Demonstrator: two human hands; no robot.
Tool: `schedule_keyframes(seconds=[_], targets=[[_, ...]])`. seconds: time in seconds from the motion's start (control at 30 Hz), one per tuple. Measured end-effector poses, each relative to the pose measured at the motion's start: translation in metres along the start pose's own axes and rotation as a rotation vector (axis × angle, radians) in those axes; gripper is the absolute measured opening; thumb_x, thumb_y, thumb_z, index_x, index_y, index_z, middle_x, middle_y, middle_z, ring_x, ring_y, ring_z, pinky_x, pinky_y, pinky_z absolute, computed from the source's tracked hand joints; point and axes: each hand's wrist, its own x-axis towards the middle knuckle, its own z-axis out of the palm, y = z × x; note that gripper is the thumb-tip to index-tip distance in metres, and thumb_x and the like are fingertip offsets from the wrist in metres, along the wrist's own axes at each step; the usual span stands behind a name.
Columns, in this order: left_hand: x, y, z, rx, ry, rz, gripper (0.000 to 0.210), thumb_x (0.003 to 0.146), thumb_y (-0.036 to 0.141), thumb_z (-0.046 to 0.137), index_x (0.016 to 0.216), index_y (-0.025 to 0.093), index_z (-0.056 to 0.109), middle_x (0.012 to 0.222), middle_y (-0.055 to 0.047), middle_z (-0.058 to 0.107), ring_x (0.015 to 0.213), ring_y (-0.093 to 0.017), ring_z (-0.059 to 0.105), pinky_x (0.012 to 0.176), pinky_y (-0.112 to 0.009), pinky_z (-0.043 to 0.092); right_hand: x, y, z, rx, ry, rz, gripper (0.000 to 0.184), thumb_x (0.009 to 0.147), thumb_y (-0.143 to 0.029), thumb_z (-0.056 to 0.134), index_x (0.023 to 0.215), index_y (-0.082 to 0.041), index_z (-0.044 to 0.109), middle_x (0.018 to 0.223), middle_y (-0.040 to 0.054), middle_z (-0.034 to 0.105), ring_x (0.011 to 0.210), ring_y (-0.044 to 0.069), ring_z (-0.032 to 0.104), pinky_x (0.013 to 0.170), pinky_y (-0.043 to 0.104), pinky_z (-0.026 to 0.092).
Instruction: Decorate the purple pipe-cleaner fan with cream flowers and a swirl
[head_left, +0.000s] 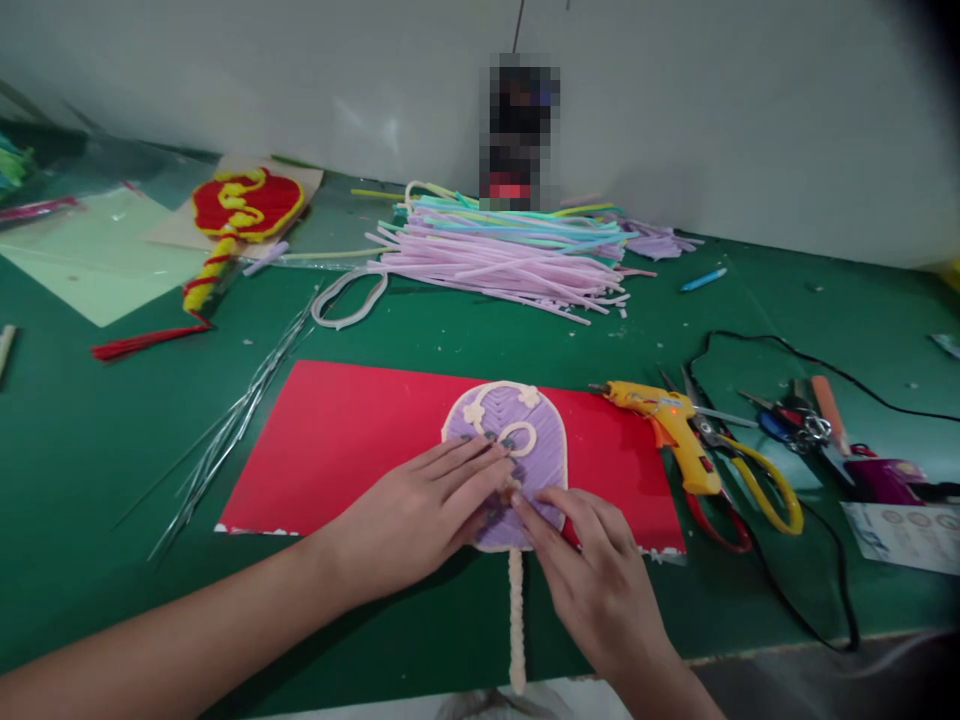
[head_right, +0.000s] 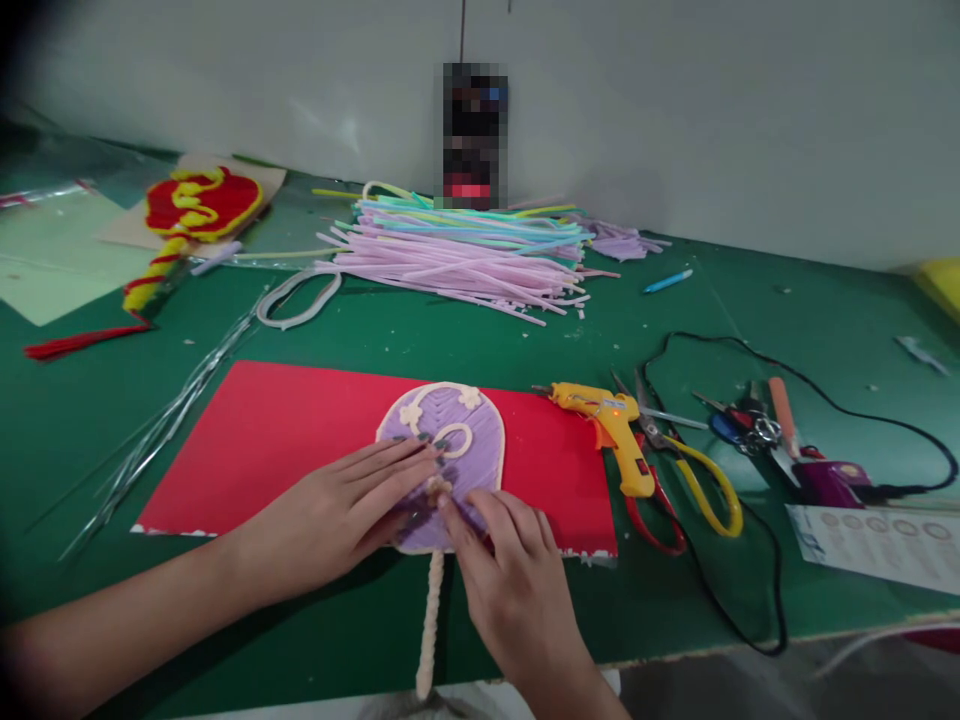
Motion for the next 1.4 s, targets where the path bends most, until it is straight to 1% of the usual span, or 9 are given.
schedule_keyframes(seconds=[0.17,0.33,0.4,0.53,0.67,0.8,1.03,1.17,1.4], targets=[[-0.003,-0.004,-0.005,0.024,-0.099,0.114,0.046,0.089,0.035,0.042,0.131,0.017,0.038,0.141,-0.012,0.034,0.131,-0.025,0.029,0.106,-0.041,0.031,0.002,0.000,-0.001,-0.004,0.001,-0.001,0.031,0.086,-0.014,0.046,0.111,-0.024,0.062,0.101,0.0081,0.060,0.094,0.020,0.051,0.081,0.034,0.041],[-0.007,-0.009,-0.004,0.039,-0.139,0.148,0.058,0.086,0.048,0.041,0.135,0.017,0.033,0.144,-0.012,0.029,0.133,-0.027,0.023,0.108,-0.042,0.026,0.003,-0.001,-0.001,0.024,-0.009,-0.005,0.030,0.087,-0.015,0.045,0.111,-0.023,0.061,0.101,0.0080,0.060,0.095,0.021,0.051,0.081,0.034,0.041],[-0.008,-0.011,-0.004,0.025,-0.148,0.178,0.059,0.086,0.048,0.041,0.136,0.017,0.031,0.144,-0.010,0.030,0.133,-0.027,0.023,0.108,-0.042,0.024,0.004,-0.001,-0.002,0.032,-0.004,-0.005,0.030,0.087,-0.014,0.045,0.111,-0.022,0.061,0.101,0.0080,0.060,0.094,0.021,0.051,0.081,0.035,0.041],[-0.010,-0.015,-0.006,-0.026,-0.168,0.237,0.058,0.087,0.044,0.041,0.137,0.018,0.029,0.141,-0.007,0.036,0.133,-0.025,0.024,0.110,-0.041,0.019,0.004,-0.001,-0.003,0.048,0.016,-0.005,0.028,0.087,-0.013,0.045,0.108,-0.020,0.063,0.099,0.0083,0.061,0.093,0.021,0.051,0.080,0.035,0.042],[-0.011,-0.019,-0.010,-0.036,-0.201,0.260,0.061,0.087,0.045,0.041,0.138,0.015,0.026,0.141,-0.008,0.035,0.132,-0.024,0.025,0.111,-0.038,0.018,0.003,0.000,-0.003,0.058,-0.006,-0.007,0.030,0.087,-0.014,0.044,0.112,-0.021,0.061,0.101,0.0085,0.060,0.095,0.021,0.051,0.080,0.035,0.042],[-0.011,-0.022,-0.011,-0.037,-0.190,0.272,0.062,0.088,0.046,0.039,0.139,0.015,0.025,0.142,-0.008,0.034,0.134,-0.023,0.022,0.111,-0.037,0.018,0.003,0.000,-0.003,0.056,-0.012,-0.005,0.033,0.087,-0.012,0.044,0.115,-0.021,0.059,0.101,0.0086,0.060,0.094,0.021,0.051,0.081,0.035,0.042],[-0.009,-0.019,-0.011,-0.042,-0.207,0.286,0.059,0.087,0.046,0.041,0.135,0.012,0.033,0.140,-0.010,0.037,0.131,-0.024,0.028,0.109,-0.037,0.022,0.002,0.001,-0.001,0.039,-0.040,0.013,0.036,0.087,-0.014,0.045,0.120,-0.025,0.055,0.103,0.0078,0.060,0.096,0.020,0.051,0.084,0.035,0.041],[-0.009,-0.018,-0.011,-0.041,-0.207,0.285,0.055,0.087,0.047,0.040,0.131,0.013,0.038,0.140,-0.009,0.038,0.129,-0.025,0.032,0.109,-0.037,0.022,-0.003,0.002,-0.001,0.049,-0.047,0.015,0.037,0.087,-0.015,0.045,0.122,-0.024,0.053,0.107,0.0069,0.060,0.100,0.020,0.050,0.087,0.034,0.039],[-0.009,-0.019,-0.009,-0.031,-0.183,0.288,0.055,0.087,0.047,0.040,0.131,0.013,0.039,0.137,-0.010,0.041,0.128,-0.024,0.033,0.108,-0.038,0.024,-0.008,0.002,-0.003,0.044,-0.062,0.017,0.036,0.089,-0.014,0.041,0.121,-0.022,0.054,0.113,0.0073,0.059,0.102,0.019,0.051,0.088,0.033,0.038]])
